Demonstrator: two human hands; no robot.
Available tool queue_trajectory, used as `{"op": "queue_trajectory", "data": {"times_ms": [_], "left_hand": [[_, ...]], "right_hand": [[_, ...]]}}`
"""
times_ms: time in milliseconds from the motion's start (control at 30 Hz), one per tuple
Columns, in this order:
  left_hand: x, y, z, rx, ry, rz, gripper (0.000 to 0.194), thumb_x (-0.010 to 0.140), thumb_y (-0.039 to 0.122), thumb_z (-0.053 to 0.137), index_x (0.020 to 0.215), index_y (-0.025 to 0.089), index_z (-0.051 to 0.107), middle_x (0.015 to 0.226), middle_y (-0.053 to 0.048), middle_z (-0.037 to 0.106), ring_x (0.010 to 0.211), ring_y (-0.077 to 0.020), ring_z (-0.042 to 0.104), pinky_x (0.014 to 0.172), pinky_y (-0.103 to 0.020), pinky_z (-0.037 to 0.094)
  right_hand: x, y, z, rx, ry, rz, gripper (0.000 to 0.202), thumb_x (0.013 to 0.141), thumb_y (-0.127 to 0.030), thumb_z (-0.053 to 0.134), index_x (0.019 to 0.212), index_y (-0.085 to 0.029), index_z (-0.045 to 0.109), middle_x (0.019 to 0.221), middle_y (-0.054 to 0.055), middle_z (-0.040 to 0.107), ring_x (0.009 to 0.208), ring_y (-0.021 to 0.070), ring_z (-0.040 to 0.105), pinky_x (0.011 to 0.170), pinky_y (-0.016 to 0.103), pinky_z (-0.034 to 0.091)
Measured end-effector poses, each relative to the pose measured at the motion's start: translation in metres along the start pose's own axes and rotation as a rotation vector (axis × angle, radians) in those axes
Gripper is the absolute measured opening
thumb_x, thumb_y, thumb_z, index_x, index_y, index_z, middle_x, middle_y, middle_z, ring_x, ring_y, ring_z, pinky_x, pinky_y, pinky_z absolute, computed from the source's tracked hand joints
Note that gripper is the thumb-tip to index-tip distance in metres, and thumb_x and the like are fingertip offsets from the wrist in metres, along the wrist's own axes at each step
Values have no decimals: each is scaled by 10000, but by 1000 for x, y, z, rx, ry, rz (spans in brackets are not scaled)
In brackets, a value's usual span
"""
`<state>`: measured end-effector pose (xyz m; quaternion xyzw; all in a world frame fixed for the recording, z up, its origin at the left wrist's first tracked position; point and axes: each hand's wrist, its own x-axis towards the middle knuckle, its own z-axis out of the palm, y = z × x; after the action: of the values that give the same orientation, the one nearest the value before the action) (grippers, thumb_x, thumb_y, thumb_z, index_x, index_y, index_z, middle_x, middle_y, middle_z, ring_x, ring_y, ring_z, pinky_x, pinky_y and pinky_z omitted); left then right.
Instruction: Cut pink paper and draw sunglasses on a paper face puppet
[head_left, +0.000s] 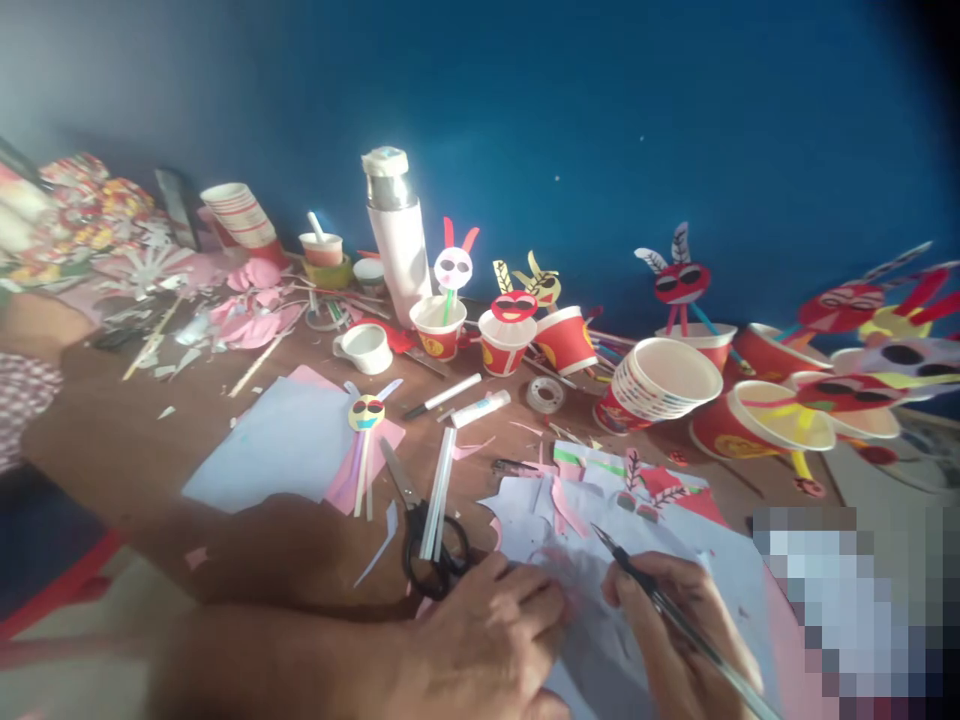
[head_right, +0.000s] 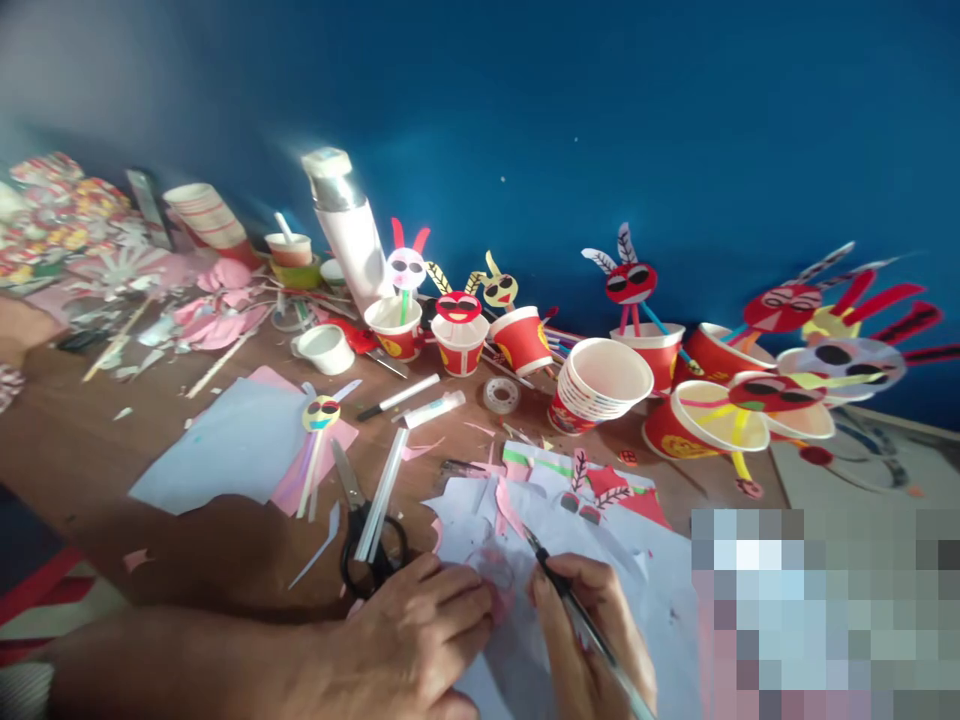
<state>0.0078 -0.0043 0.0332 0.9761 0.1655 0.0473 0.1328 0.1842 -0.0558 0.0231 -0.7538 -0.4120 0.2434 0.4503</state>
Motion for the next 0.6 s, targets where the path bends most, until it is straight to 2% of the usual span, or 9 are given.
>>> {"op": "queue_trajectory", "data": {"times_ms": [167, 233, 367, 500, 600], "left_hand": [[-3, -4, 11, 18, 44, 27, 393, 926, 474, 468, 990, 115, 614, 1065, -61, 626, 993, -212, 525, 768, -364, 365], [-4, -6, 11, 15, 49, 29, 392, 920, 467, 490, 1027, 107, 604, 1114, -58, 622, 1026, -208, 518, 775, -361, 372], [-7, -6, 6, 20, 69, 36, 418, 912, 462, 512, 1097, 97, 595, 1218, -78, 603, 1089, -217, 505, 861, -365, 371], [-10, -3, 2, 15, 122, 5, 414, 881, 460, 566, 1094, 109, 616, 1219, -81, 618, 1115, -228, 503, 912, -358, 361], [-11, -3, 7, 36, 157, -10, 418, 865, 466, 591, 1087, 113, 621, 1184, -78, 640, 1101, -230, 516, 921, -368, 366]], "right_hand": [[3, 9, 4, -3, -70, -47, 153, 839, -373, 552, 929, -256, 590, 782, -8, 723, 703, 162, 687, 637, 211, 519], [5, 10, 3, -58, -116, -50, 178, 830, -397, 570, 955, -274, 598, 824, -7, 747, 762, 181, 703, 669, 228, 529], [14, -1, -1, -183, -216, -132, 182, 843, -414, 581, 961, -278, 609, 826, -12, 759, 743, 174, 720, 643, 216, 530], [26, -19, -1, -339, -336, -324, 129, 920, -337, 495, 965, -260, 588, 760, -16, 730, 661, 161, 700, 568, 219, 501], [33, -29, 6, -482, -396, -602, 138, 933, -235, 443, 994, -238, 567, 750, -1, 693, 656, 174, 657, 611, 265, 469]]}}
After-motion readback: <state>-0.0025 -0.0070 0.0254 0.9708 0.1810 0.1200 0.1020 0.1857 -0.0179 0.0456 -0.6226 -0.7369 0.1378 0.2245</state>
